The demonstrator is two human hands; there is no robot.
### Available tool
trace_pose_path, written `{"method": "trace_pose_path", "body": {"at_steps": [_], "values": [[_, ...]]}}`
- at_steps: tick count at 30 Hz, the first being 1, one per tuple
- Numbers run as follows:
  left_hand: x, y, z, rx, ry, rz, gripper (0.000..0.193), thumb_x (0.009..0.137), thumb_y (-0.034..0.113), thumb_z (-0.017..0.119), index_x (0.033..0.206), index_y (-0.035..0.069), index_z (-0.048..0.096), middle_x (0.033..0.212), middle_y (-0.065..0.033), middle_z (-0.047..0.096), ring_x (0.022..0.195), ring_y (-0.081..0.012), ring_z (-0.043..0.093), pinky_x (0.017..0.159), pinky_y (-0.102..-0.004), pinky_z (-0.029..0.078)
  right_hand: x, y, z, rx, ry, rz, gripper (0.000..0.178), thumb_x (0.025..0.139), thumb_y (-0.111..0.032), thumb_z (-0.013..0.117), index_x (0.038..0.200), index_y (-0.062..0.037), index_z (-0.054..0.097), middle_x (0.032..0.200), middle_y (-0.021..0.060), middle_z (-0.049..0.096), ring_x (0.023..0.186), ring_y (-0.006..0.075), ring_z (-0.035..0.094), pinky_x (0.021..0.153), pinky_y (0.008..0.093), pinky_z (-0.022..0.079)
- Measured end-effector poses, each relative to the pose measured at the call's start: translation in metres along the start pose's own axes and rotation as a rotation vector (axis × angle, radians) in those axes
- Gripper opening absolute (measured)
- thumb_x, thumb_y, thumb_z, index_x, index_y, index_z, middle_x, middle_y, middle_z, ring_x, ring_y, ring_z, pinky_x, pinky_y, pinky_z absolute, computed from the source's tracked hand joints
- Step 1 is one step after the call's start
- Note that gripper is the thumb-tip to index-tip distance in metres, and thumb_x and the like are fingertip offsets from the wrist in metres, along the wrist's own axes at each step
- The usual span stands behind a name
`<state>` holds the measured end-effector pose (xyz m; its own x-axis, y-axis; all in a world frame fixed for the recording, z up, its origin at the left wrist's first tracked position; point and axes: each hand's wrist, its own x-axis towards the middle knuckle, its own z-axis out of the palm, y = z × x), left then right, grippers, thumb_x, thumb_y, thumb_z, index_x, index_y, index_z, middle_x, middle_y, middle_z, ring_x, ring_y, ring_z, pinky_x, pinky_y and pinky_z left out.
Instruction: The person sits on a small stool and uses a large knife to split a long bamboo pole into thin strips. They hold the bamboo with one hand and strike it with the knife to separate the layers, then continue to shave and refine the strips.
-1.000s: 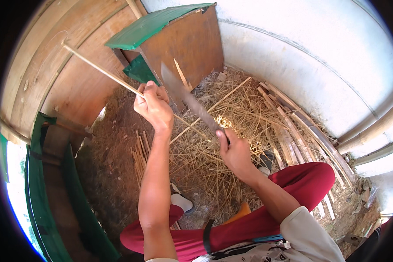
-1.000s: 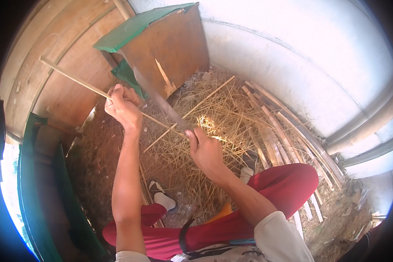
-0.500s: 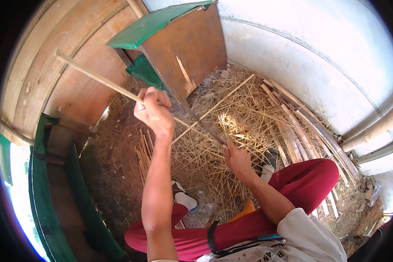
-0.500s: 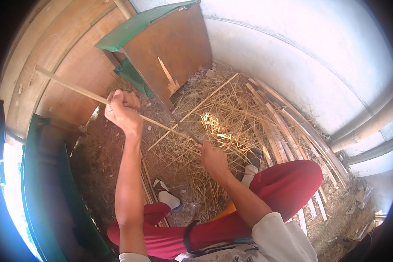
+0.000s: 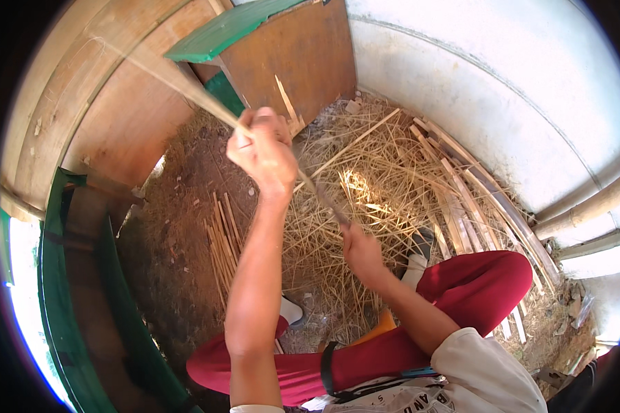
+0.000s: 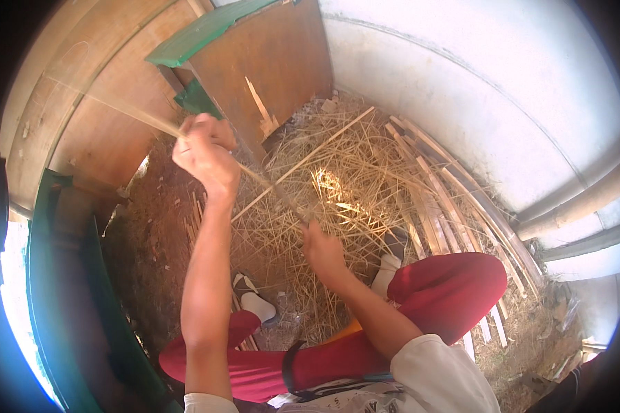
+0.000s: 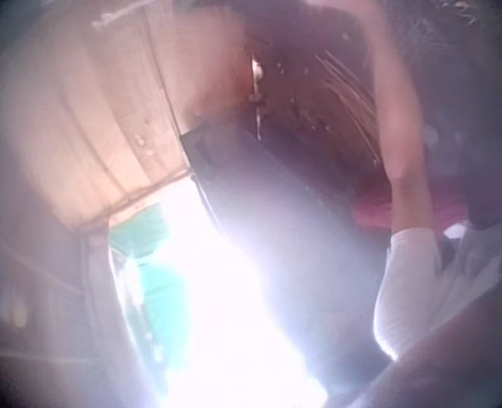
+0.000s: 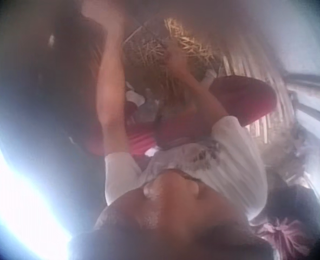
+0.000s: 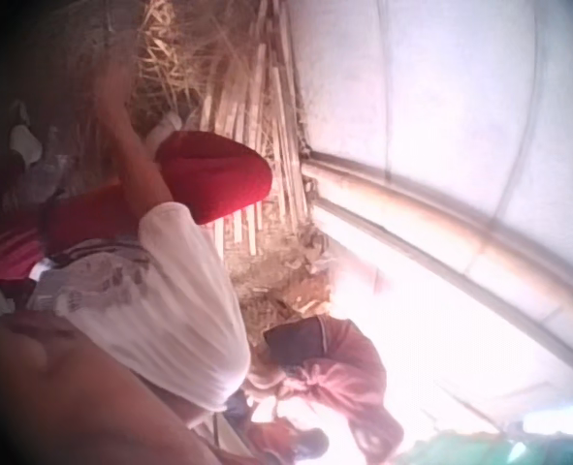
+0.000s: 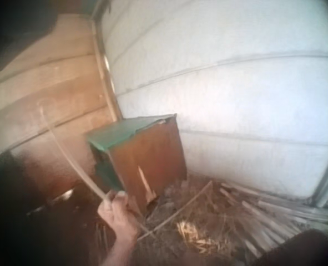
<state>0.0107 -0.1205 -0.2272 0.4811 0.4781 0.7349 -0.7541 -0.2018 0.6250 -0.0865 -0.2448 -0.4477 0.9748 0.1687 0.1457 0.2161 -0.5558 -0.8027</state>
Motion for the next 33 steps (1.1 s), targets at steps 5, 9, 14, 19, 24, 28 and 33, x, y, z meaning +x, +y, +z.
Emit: {"method": "trace_pose_path", "body": {"at_steps": [5, 9, 14, 19, 24, 28, 33], "values": [[-0.003, 0.013, -0.01, -0.139, 0.002, -0.165, 0.035, 0.092, 0.009, 0.052, 0.062, 0.01, 0.033, 0.049, 0.0013, 0.034, 0.04, -0.0052, 0.029, 0.038, -0.0256, 0.017, 0.007, 0.021, -0.004, -0.034, -0.045, 0.065, 0.028, 0.103, -0.03, 0.046, 0.099, -0.0031, 0.053, 0.048, 0.0152, 0.052, 0.04, 0.0351, 0.054, 0.039, 0.0471, 0.044], [0.003, 0.007, -0.014, -0.123, -0.01, -0.134, 0.033, 0.092, 0.01, 0.051, 0.064, 0.009, 0.034, 0.05, 0.0016, 0.035, 0.041, -0.0048, 0.03, 0.039, -0.0253, 0.018, 0.01, -0.017, -0.028, -0.02, 0.004, -0.077, 0.027, 0.103, -0.03, 0.047, 0.097, -0.004, 0.05, 0.045, 0.0161, 0.049, 0.037, 0.0368, 0.05, 0.037, 0.047, 0.041], [-0.002, 0.008, -0.009, -0.081, 0.011, -0.168, 0.031, 0.094, 0.011, 0.05, 0.065, 0.008, 0.038, 0.049, 0.0013, 0.036, 0.041, -0.0046, 0.029, 0.038, -0.0251, 0.02, -0.014, 0.014, -0.012, -0.151, -0.154, 0.041, 0.028, 0.102, -0.032, 0.046, 0.106, -0.0041, 0.051, 0.055, 0.0216, 0.057, 0.053, 0.0447, 0.059, 0.05, 0.0551, 0.047], [0.001, 0.008, -0.015, -0.055, 0.001, -0.126, 0.033, 0.095, 0.011, 0.051, 0.065, 0.008, 0.038, 0.049, 0.001, 0.037, 0.042, -0.0044, 0.031, 0.038, -0.0255, 0.021, -0.01, 0.009, -0.018, -0.12, -0.217, 0.043, 0.027, 0.101, -0.03, 0.046, 0.11, -0.0048, 0.051, 0.057, 0.0213, 0.058, 0.055, 0.0452, 0.059, 0.053, 0.0557, 0.047], [0.001, 0.008, -0.011, 0.033, 0.027, -0.111, 0.034, 0.094, 0.008, 0.051, 0.062, 0.01, 0.039, 0.049, 0.0024, 0.04, 0.042, -0.0045, 0.034, 0.038, -0.0239, 0.024, -0.029, 0.017, -0.025, -0.184, -0.177, 0.035, 0.021, 0.102, -0.027, 0.047, 0.098, -0.0065, 0.052, 0.054, 0.0185, 0.055, 0.052, 0.041, 0.058, 0.05, 0.0526, 0.044], [-0.001, 0.0, -0.011, 0.007, -0.027, -0.104, 0.035, 0.093, 0.005, 0.052, 0.06, 0.009, 0.04, 0.048, 0.0035, 0.042, 0.043, -0.0025, 0.037, 0.038, -0.0242, 0.025, -0.024, 0.001, -0.039, -0.247, -0.074, 0.139, 0.021, 0.1, -0.029, 0.05, 0.107, -0.0104, 0.056, 0.058, 0.0184, 0.058, 0.055, 0.0408, 0.059, 0.052, 0.0521, 0.044], [-0.001, -0.008, -0.001, 0.068, -0.045, -0.072, 0.033, 0.094, 0.01, 0.052, 0.065, 0.01, 0.036, 0.05, 0.003, 0.035, 0.042, -0.0037, 0.033, 0.038, -0.0247, 0.022, -0.017, -0.018, -0.06, -0.224, -0.07, 0.059, 0.021, 0.099, -0.026, 0.053, 0.109, -0.0081, 0.056, 0.066, 0.0208, 0.063, 0.061, 0.0432, 0.062, 0.056, 0.0539, 0.047]]}}
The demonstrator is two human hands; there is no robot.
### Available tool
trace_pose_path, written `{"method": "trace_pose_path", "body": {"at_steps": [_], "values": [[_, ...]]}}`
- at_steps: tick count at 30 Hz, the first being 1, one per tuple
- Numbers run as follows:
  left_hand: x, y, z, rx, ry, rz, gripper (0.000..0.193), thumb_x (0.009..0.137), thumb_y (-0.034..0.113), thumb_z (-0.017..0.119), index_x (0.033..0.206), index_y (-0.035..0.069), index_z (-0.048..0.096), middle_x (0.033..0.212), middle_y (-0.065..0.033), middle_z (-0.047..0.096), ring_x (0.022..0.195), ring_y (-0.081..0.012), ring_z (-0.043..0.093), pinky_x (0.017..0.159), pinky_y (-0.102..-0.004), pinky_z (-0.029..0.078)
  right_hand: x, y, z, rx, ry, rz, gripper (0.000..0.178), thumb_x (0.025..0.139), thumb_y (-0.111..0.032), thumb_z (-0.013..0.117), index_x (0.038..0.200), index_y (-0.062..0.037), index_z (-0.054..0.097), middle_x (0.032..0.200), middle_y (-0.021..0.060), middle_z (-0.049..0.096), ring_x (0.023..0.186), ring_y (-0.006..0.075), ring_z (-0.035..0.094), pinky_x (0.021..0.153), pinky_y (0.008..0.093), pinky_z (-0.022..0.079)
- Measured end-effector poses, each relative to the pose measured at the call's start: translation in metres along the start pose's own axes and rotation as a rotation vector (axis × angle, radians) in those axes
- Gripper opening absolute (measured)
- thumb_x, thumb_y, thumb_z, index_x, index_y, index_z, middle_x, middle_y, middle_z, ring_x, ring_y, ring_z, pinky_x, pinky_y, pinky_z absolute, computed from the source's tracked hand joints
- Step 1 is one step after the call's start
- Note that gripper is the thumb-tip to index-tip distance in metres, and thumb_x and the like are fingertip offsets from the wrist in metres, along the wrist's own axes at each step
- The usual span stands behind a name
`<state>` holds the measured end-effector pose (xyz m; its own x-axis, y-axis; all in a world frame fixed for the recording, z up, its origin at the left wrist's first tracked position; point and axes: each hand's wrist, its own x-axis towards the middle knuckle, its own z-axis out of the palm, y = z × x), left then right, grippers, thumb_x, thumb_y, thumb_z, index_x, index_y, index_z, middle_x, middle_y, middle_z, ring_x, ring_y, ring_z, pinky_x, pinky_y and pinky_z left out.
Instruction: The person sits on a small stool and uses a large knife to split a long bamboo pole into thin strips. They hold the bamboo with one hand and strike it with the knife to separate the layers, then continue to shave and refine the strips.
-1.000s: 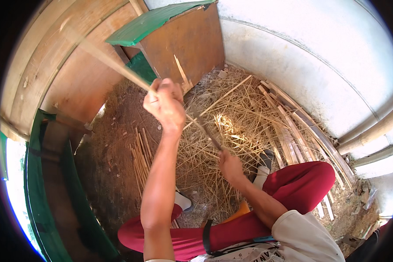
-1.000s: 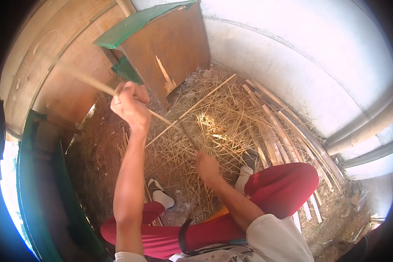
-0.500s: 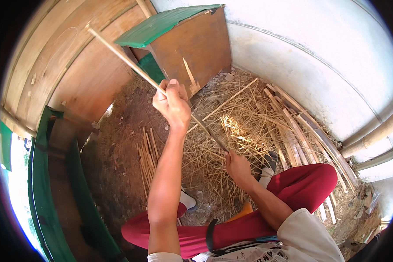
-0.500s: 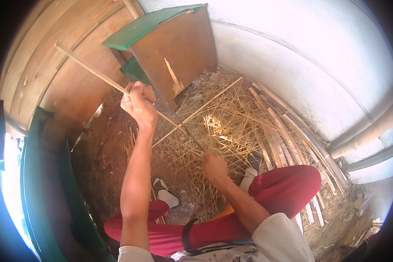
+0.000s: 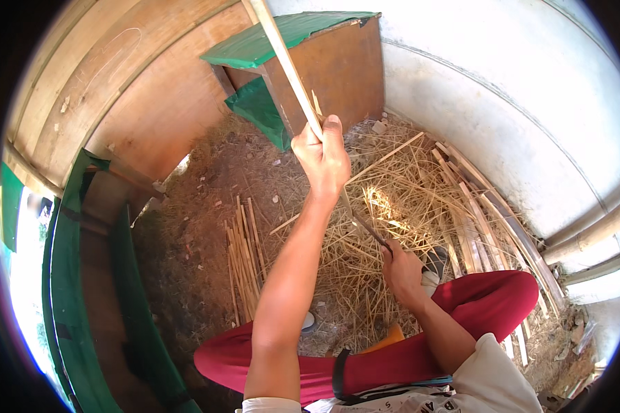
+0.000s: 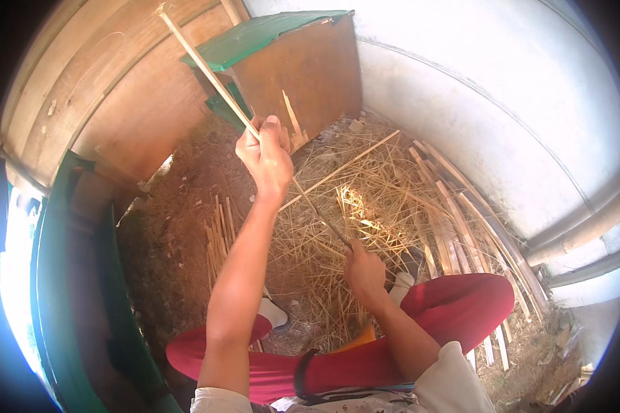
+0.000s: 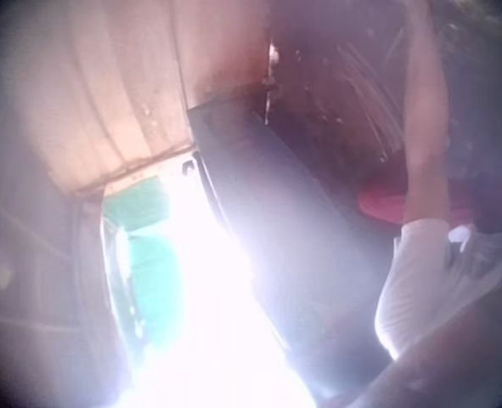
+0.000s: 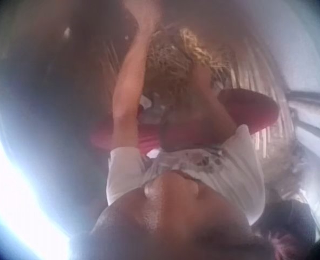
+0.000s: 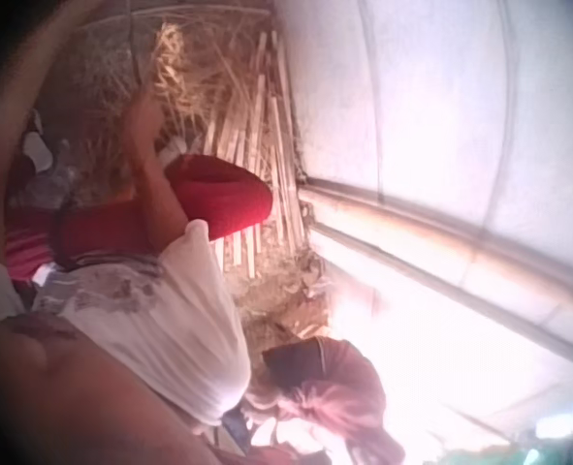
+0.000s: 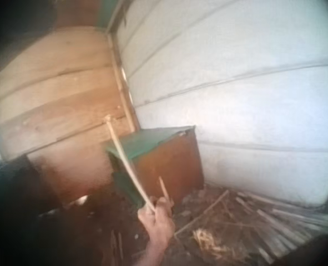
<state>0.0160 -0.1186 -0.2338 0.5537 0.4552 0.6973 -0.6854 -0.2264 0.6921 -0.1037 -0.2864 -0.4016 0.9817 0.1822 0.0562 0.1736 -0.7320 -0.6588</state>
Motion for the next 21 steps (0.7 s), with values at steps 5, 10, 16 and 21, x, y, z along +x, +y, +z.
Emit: {"method": "trace_pose_path", "body": {"at_steps": [5, 10, 16, 21], "values": [[0.008, 0.0, -0.008, -0.038, 0.018, -0.068, 0.03, 0.092, 0.006, 0.053, 0.063, 0.005, 0.047, 0.051, 0.0037, 0.044, 0.047, -0.0029, 0.039, 0.041, -0.0239, 0.029, 0.011, -0.013, -0.021, 0.139, 0.057, -0.037, 0.024, 0.099, -0.025, 0.052, 0.113, -0.0065, 0.057, 0.06, 0.0222, 0.061, 0.056, 0.0437, 0.061, 0.055, 0.0553, 0.046], [0.007, 0.006, -0.006, -0.112, 0.041, -0.114, 0.032, 0.093, 0.006, 0.052, 0.063, 0.007, 0.042, 0.053, 0.0024, 0.043, 0.048, -0.0034, 0.037, 0.043, -0.0237, 0.029, -0.013, 0.01, 0.008, 0.039, -0.148, -0.013, 0.021, 0.102, -0.024, 0.047, 0.102, -0.0037, 0.051, 0.053, 0.019, 0.053, 0.05, 0.0394, 0.057, 0.047, 0.0501, 0.043], [0.003, 0.009, -0.013, -0.113, 0.006, -0.093, 0.033, 0.094, 0.005, 0.051, 0.064, 0.007, 0.039, 0.053, 0.0023, 0.042, 0.048, -0.0035, 0.034, 0.042, -0.0249, 0.027, -0.027, 0.036, 0.034, -0.012, -0.196, -0.016, 0.026, 0.099, -0.026, 0.047, 0.1, -0.0004, 0.053, 0.063, 0.0236, 0.06, 0.058, 0.0456, 0.06, 0.057, 0.056, 0.048], [0.002, 0.013, -0.006, -0.093, 0.009, -0.1, 0.035, 0.094, 0.013, 0.051, 0.064, 0.012, 0.032, 0.051, 0.0031, 0.033, 0.043, -0.0048, 0.029, 0.04, -0.0256, 0.02, 0.012, 0.042, 0.03, -0.206, -0.296, -0.172, 0.032, 0.086, -0.027, 0.057, 0.094, 0.0028, 0.064, 0.065, 0.0237, 0.063, 0.06, 0.0425, 0.063, 0.062, 0.0525, 0.052]]}}
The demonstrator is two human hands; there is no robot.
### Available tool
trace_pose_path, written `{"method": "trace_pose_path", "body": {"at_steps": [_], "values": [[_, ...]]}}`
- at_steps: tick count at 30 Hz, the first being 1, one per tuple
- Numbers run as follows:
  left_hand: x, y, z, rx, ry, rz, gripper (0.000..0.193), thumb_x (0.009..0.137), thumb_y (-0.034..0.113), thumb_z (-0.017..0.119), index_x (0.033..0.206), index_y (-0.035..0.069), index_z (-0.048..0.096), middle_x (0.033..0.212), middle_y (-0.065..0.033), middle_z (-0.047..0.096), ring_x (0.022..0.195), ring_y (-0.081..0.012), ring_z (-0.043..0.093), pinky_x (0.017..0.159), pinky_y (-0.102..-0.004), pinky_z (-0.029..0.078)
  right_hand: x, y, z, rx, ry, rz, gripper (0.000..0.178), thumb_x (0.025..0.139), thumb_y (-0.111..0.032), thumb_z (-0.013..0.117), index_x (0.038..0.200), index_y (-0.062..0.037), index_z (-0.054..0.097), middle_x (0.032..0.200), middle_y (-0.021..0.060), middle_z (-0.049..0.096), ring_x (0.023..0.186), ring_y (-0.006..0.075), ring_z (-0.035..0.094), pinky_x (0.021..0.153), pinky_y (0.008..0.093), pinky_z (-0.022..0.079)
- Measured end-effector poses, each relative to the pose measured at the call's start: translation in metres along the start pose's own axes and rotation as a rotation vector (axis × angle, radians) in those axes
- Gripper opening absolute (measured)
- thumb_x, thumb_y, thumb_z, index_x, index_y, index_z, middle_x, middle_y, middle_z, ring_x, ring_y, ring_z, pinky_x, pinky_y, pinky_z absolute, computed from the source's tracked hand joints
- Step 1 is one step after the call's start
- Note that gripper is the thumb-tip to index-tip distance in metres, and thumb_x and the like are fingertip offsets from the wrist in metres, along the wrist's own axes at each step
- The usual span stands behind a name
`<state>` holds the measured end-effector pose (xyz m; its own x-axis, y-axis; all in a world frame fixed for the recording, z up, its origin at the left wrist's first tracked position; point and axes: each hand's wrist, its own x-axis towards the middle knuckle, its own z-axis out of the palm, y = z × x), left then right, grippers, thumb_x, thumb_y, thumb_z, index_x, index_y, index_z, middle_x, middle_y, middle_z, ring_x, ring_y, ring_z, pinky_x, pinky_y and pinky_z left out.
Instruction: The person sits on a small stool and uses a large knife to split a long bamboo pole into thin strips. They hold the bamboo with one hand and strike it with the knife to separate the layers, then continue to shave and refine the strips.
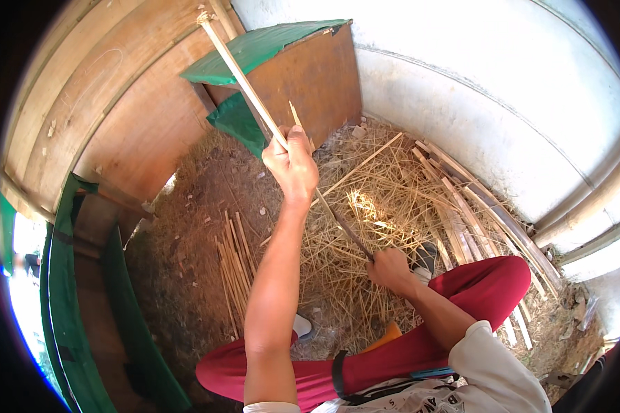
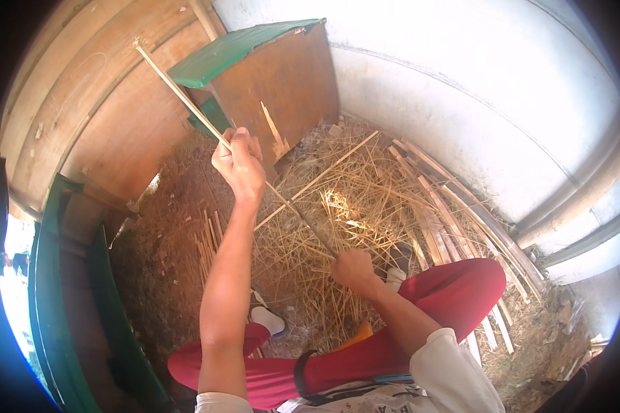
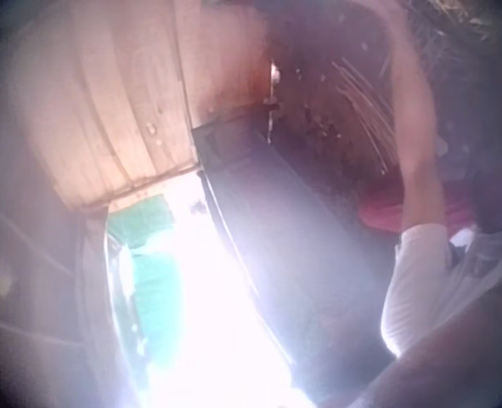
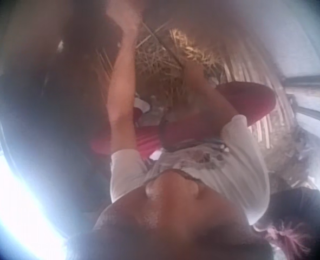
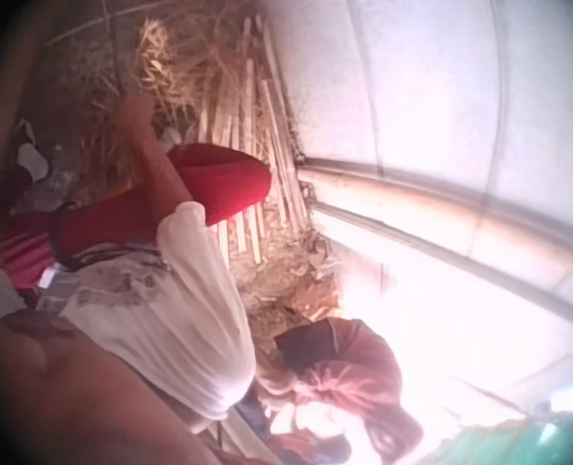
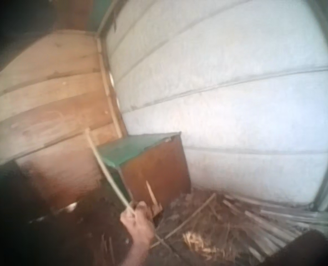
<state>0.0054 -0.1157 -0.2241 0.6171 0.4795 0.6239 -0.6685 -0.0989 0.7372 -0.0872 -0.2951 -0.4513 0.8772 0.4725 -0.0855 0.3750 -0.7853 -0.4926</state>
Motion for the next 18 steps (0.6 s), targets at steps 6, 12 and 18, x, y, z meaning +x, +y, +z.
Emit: {"method": "trace_pose_path", "body": {"at_steps": [6, 12, 18], "values": [[0.002, -0.002, -0.01, 0.012, 0.018, -0.028, 0.034, 0.094, 0.006, 0.051, 0.062, 0.007, 0.039, 0.054, 0.002, 0.042, 0.049, -0.0037, 0.036, 0.043, -0.025, 0.029, 0.005, -0.016, 0.007, 0.133, 0.1, 0.082, 0.032, 0.083, -0.027, 0.058, 0.088, 0.004, 0.065, 0.062, 0.023, 0.062, 0.06, 0.0395, 0.065, 0.06, 0.0494, 0.053], [0.005, -0.004, -0.006, 0.033, 0.017, 0.015, 0.036, 0.095, 0.014, 0.051, 0.065, 0.012, 0.032, 0.051, 0.0031, 0.033, 0.043, -0.005, 0.029, 0.04, -0.0256, 0.021, 0.011, -0.015, 0.003, 0.196, 0.146, 0.045, 0.031, 0.094, -0.025, 0.054, 0.09, 0.0047, 0.062, 0.066, 0.0229, 0.064, 0.061, 0.0379, 0.065, 0.057, 0.048, 0.052], [0.008, -0.004, -0.007, 0.038, 0.013, -0.002, 0.036, 0.095, 0.014, 0.051, 0.065, 0.012, 0.032, 0.051, 0.0033, 0.032, 0.042, -0.0045, 0.029, 0.039, -0.0255, 0.02, 0.024, -0.017, 0.0, 0.937, -0.091, 0.146, 0.026, 0.099, -0.02, 0.056, 0.109, 0.0038, 0.052, 0.077, 0.0097, 0.063, 0.055, 0.019, 0.061, 0.048, 0.034, 0.047]]}}
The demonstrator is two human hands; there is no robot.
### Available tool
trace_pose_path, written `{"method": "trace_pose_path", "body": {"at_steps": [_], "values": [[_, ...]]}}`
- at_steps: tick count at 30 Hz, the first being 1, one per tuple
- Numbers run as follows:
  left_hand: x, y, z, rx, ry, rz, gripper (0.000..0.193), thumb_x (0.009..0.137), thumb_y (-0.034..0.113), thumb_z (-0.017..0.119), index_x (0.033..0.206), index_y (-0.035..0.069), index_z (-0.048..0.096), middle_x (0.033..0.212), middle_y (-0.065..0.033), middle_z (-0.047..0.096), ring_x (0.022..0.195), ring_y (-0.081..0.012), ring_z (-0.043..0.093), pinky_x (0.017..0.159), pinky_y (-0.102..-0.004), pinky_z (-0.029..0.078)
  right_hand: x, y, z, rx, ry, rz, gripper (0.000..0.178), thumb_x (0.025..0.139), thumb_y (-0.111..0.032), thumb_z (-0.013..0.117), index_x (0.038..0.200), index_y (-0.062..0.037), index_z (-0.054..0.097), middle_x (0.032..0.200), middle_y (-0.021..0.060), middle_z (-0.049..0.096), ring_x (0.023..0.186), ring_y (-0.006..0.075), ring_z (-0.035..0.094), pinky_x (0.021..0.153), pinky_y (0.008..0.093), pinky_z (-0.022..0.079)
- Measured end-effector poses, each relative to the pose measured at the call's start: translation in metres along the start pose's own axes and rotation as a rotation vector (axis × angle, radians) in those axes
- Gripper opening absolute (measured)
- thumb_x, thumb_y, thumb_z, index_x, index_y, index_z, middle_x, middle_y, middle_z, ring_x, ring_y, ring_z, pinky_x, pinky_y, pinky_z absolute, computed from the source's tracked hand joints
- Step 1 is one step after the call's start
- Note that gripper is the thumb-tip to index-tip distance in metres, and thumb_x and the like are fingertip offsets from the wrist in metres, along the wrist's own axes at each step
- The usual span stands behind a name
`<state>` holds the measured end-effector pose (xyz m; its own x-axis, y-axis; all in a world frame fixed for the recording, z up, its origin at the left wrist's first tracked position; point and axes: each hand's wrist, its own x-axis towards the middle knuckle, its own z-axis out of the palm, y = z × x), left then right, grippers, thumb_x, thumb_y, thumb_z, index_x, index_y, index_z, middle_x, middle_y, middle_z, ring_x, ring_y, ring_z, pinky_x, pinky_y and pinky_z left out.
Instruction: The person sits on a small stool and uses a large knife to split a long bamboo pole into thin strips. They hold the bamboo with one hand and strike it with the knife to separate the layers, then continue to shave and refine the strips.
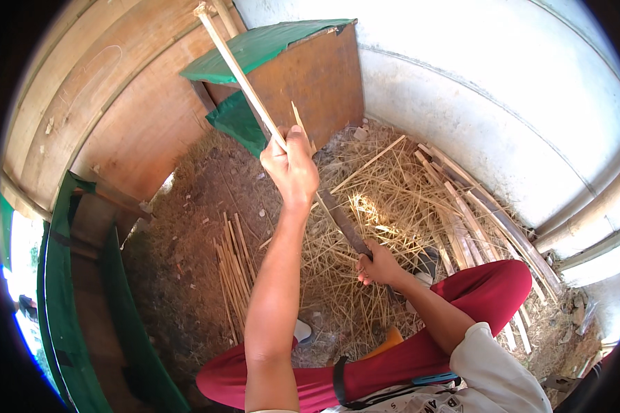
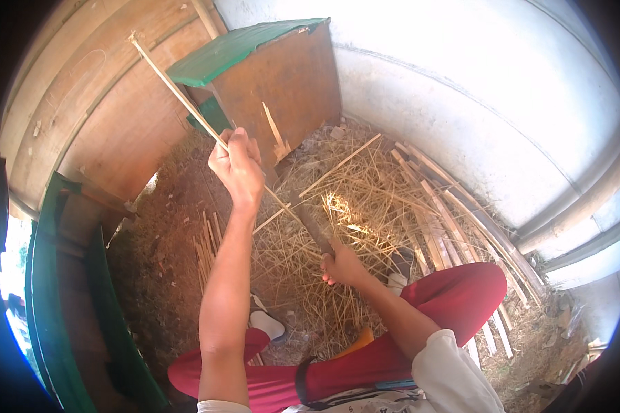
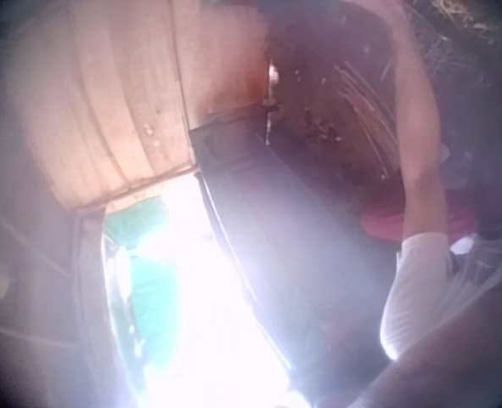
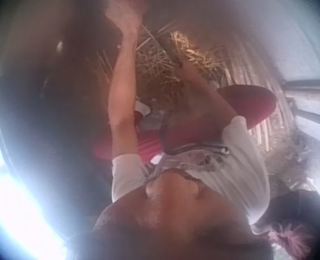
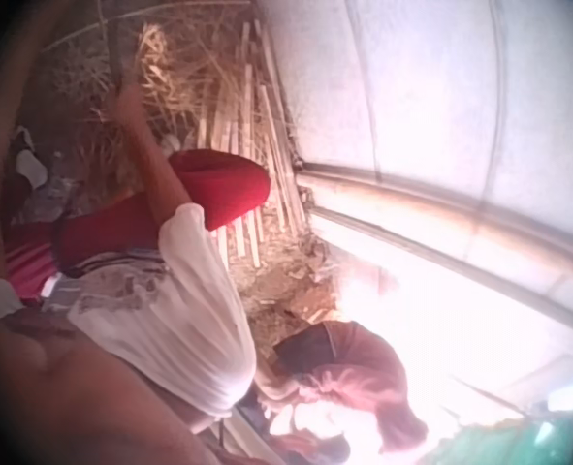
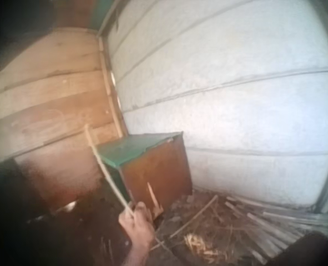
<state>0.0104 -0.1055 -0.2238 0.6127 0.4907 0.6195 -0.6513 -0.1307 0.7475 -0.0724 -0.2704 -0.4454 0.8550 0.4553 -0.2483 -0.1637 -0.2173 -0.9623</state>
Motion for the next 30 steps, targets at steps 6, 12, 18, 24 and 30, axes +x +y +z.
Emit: {"method": "trace_pose_path", "body": {"at_steps": [6, 12, 18, 24, 30], "values": [[0.001, 0.0, -0.003, -0.011, 0.012, 0.024, 0.037, 0.095, 0.013, 0.051, 0.065, 0.012, 0.031, 0.051, 0.0037, 0.031, 0.043, -0.0044, 0.028, 0.039, -0.0255, 0.019, 0.016, -0.023, -0.013, 0.422, -0.29, 0.446, 0.02, 0.101, -0.024, 0.056, 0.11, -0.0056, 0.053, 0.067, -0.003, 0.045, 0.054, 0.0079, 0.045, 0.048, 0.0237, 0.04], [0.004, -0.004, -0.01, -0.027, 0.013, -0.018, 0.034, 0.095, 0.009, 0.052, 0.064, 0.009, 0.037, 0.054, 0.0032, 0.039, 0.048, -0.0035, 0.034, 0.043, -0.0249, 0.027, 0.023, -0.026, -0.015, 0.462, -0.355, 0.532, 0.021, 0.099, -0.028, 0.059, 0.106, -0.0085, 0.054, 0.069, -0.0047, 0.043, 0.058, 0.0079, 0.044, 0.051, 0.0235, 0.039], [0.003, -0.002, -0.008, -0.036, -0.009, -0.01, 0.033, 0.095, 0.008, 0.052, 0.064, 0.007, 0.041, 0.054, 0.0027, 0.043, 0.049, -0.0037, 0.037, 0.044, -0.0251, 0.03, 0.017, -0.032, -0.009, 0.062, -0.309, 0.393, 0.021, 0.098, -0.028, 0.061, 0.097, -0.0092, 0.052, 0.07, -0.0029, 0.042, 0.059, 0.0084, 0.043, 0.053, 0.0256, 0.041], [0.003, 0.0, -0.005, -0.034, -0.028, -0.019, 0.032, 0.095, 0.007, 0.052, 0.065, 0.007, 0.041, 0.053, 0.0023, 0.042, 0.048, -0.0041, 0.038, 0.044, -0.0254, 0.03, 0.031, -0.017, -0.002, 0.347, -0.39, 0.573, 0.025, 0.1, -0.031, 0.055, 0.098, -0.0067, 0.052, 0.065, -0.0037, 0.038, 0.053, 0.0109, 0.042, 0.051, 0.0276, 0.043], [0.003, -0.002, -0.003, -0.007, -0.012, -0.011, 0.034, 0.094, 0.011, 0.052, 0.063, 0.009, 0.037, 0.051, 0.0026, 0.036, 0.045, -0.0051, 0.032, 0.041, -0.0259, 0.024, 0.035, -0.007, 0.018, -0.27, -0.141, 0.427, 0.055, 0.101, -0.042, 0.047, 0.106, 0.0101, 0.061, 0.071, 0.0157, 0.062, 0.063, 0.0298, 0.061, 0.063, 0.0411, 0.051]]}}
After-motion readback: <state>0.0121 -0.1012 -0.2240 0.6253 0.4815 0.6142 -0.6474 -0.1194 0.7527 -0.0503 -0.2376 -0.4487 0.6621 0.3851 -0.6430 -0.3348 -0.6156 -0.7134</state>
